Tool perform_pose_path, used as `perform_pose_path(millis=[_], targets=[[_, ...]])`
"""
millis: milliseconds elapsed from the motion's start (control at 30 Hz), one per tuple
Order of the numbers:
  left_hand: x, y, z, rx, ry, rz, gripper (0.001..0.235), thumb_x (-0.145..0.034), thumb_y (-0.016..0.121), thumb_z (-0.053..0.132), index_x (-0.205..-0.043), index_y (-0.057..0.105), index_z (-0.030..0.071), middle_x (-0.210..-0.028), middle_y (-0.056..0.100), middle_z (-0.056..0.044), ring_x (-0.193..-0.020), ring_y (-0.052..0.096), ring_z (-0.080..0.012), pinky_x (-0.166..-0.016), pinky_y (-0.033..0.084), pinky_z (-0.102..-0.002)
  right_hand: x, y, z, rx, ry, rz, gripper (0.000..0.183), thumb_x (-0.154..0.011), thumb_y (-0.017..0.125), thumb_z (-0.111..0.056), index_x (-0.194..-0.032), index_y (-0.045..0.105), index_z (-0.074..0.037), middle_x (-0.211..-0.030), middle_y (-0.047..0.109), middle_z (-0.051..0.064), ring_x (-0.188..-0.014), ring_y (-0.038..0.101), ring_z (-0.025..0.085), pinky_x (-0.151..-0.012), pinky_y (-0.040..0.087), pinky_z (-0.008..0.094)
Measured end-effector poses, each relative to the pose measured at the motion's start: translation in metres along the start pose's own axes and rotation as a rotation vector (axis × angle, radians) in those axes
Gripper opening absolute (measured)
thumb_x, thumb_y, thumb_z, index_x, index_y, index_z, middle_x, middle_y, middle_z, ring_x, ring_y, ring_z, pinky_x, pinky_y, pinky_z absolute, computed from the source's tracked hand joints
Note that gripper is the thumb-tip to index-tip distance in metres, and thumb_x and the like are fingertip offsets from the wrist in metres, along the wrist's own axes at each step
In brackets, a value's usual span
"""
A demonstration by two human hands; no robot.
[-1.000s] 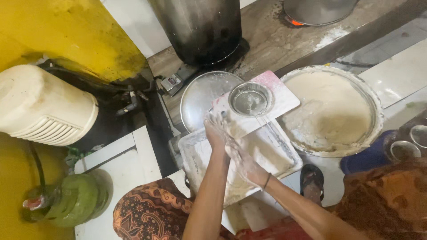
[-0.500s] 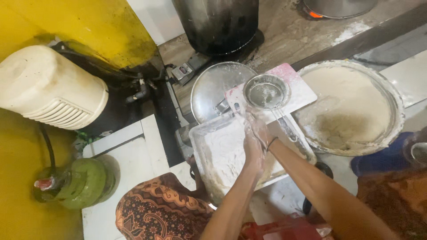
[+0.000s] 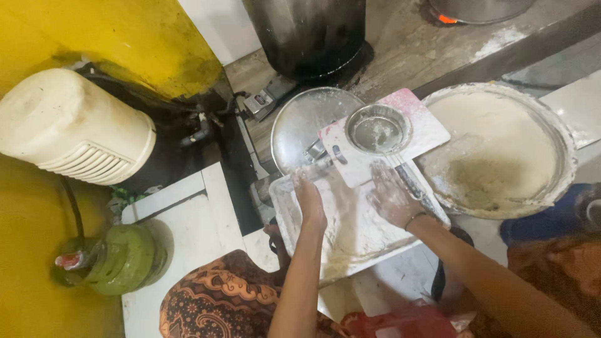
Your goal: The person kneels on the floor and repeatedly takes portions of dough, flattens them, and fills them with a small orange ball from a tray of cups. They then seal the dough and drop it into a large pot of boiling water.
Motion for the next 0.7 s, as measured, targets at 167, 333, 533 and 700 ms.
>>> perform_pose_path(millis=[167, 333, 533, 700], targets=[[-0.009, -0.036, -0.033, -0.197, -0.108, 0.048, 0.078, -0.091, 0.045, 0.038, -0.151, 0.005, 0.009, -0.155, 0.016, -0.015, -0.143, 0.017, -0.0318, -0.118, 0.018, -0.045, -0.012, 0.031, -0.006, 0.173, -0.007, -0.016, 0.065, -0.087, 0.047, -0.044, -0.135, 0.044, -0.002, -0.133, 0.052, 0.018, -0.129, 0.046, 0.029, -0.116, 0.027, 0.044], [-0.075, -0.055, -0.108, -0.883, 0.087, -0.029, 0.074, -0.087, 0.049, 0.049, -0.145, 0.031, 0.006, -0.134, 0.047, -0.018, -0.126, 0.047, -0.0339, -0.099, 0.044, -0.048, -0.011, -0.039, -0.048, -0.275, 0.062, -0.004, 0.053, -0.091, 0.046, -0.041, -0.132, 0.048, -0.008, -0.129, 0.055, 0.013, -0.125, 0.049, 0.023, -0.111, 0.032, 0.037], [-0.082, -0.056, -0.21, -1.41, 0.089, -0.143, 0.074, -0.086, 0.045, 0.043, -0.145, 0.028, 0.002, -0.124, 0.046, -0.024, -0.111, 0.057, -0.0397, -0.083, 0.055, -0.046, 0.015, -0.017, -0.015, -2.035, 0.746, -0.026, 0.028, -0.092, 0.048, -0.033, -0.109, 0.058, -0.013, -0.11, 0.062, 0.002, -0.11, 0.054, 0.02, -0.101, 0.038, 0.037], [-0.078, -0.022, -0.219, -1.469, 0.225, -0.263, 0.066, -0.092, 0.038, 0.032, -0.139, 0.027, -0.014, -0.119, 0.053, -0.03, -0.106, 0.062, -0.0381, -0.082, 0.056, -0.044, -0.016, -0.126, 0.018, -2.456, 0.865, 0.096, 0.018, -0.094, 0.051, -0.026, -0.091, 0.06, -0.012, -0.083, 0.063, 0.003, -0.09, 0.061, 0.02, -0.088, 0.045, 0.03]])
Point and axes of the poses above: each hand's wrist, its own x-axis away from the middle knuckle, its own y-axis out of the palm, z = x × y, the point moved 9 cm from there along -x, towards the middle knuckle
